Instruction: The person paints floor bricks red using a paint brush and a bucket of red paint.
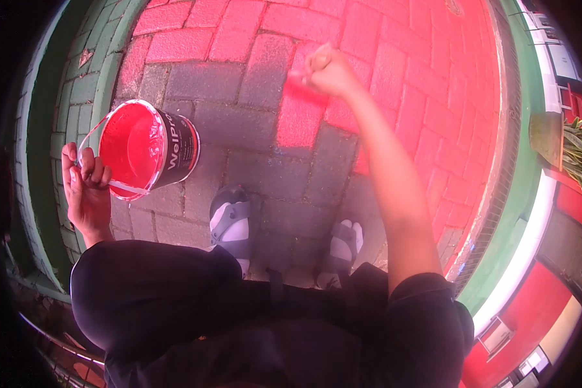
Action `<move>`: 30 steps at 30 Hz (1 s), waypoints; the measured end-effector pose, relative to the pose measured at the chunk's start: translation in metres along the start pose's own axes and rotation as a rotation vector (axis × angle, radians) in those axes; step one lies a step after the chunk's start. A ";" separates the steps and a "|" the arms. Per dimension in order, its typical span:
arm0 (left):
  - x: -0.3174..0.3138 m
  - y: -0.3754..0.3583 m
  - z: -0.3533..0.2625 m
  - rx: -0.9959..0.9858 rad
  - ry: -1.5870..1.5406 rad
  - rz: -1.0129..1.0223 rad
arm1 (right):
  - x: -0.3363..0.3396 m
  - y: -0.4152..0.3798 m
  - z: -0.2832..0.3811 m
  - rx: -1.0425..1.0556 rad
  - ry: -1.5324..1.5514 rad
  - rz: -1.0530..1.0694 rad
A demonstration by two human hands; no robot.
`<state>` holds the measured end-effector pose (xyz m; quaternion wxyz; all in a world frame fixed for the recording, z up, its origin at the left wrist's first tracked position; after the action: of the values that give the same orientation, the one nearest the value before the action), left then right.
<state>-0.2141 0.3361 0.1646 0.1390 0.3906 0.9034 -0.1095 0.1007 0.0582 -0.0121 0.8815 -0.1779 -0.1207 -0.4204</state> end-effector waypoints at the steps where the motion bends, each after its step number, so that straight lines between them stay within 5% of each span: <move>1: 0.000 0.000 0.000 -0.022 0.016 0.011 | 0.009 0.008 0.005 0.058 -0.022 -0.104; 5: 0.002 0.001 0.004 -0.025 0.016 0.042 | -0.001 -0.015 0.012 0.240 -0.156 -0.254; 8: -0.006 -0.004 0.015 -0.010 0.034 0.180 | -0.034 -0.059 0.026 0.526 -0.456 -0.069; 11: 0.006 -0.011 0.016 0.063 -0.058 0.030 | -0.043 -0.073 0.032 0.245 -0.453 0.160; 14: 0.004 -0.017 0.019 0.016 0.023 0.084 | -0.027 -0.062 0.039 0.157 -0.277 -0.035; 17: 0.006 -0.020 0.018 0.019 0.012 0.030 | 0.005 -0.045 0.024 0.086 -0.025 -0.546; 18: 0.009 -0.021 0.018 0.016 0.015 0.027 | 0.005 -0.043 0.021 0.030 -0.348 -0.501; 23: 0.011 -0.022 0.019 0.028 -0.055 0.031 | -0.026 -0.058 0.035 0.122 -0.430 -0.097; 25: 0.008 -0.022 0.020 0.035 -0.056 0.037 | -0.018 -0.056 0.025 -0.187 -0.155 -0.092; 27: 0.007 -0.021 0.020 0.029 -0.056 0.040 | -0.016 -0.042 0.022 -0.121 -0.093 -0.200; 29: 0.007 -0.021 0.019 0.028 -0.049 0.028 | -0.001 -0.042 0.009 -0.099 0.316 -0.704; 30: 0.006 -0.022 0.019 0.030 -0.045 0.027 | -0.009 -0.047 0.003 -0.145 0.380 -0.689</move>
<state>-0.2305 0.3194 0.1465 0.1549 0.4023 0.8929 -0.1298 0.0585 0.0380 -0.0028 0.6806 -0.1079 0.0220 -0.7244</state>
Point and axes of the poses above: each hand's wrist, its own y-axis towards the middle knuckle, its own x-axis out of the back of the hand, z = x × y, the point moved 7 cm from there along y, towards the middle knuckle, and after that the axes turned 14 degrees about -z, right-handed, at the moved point
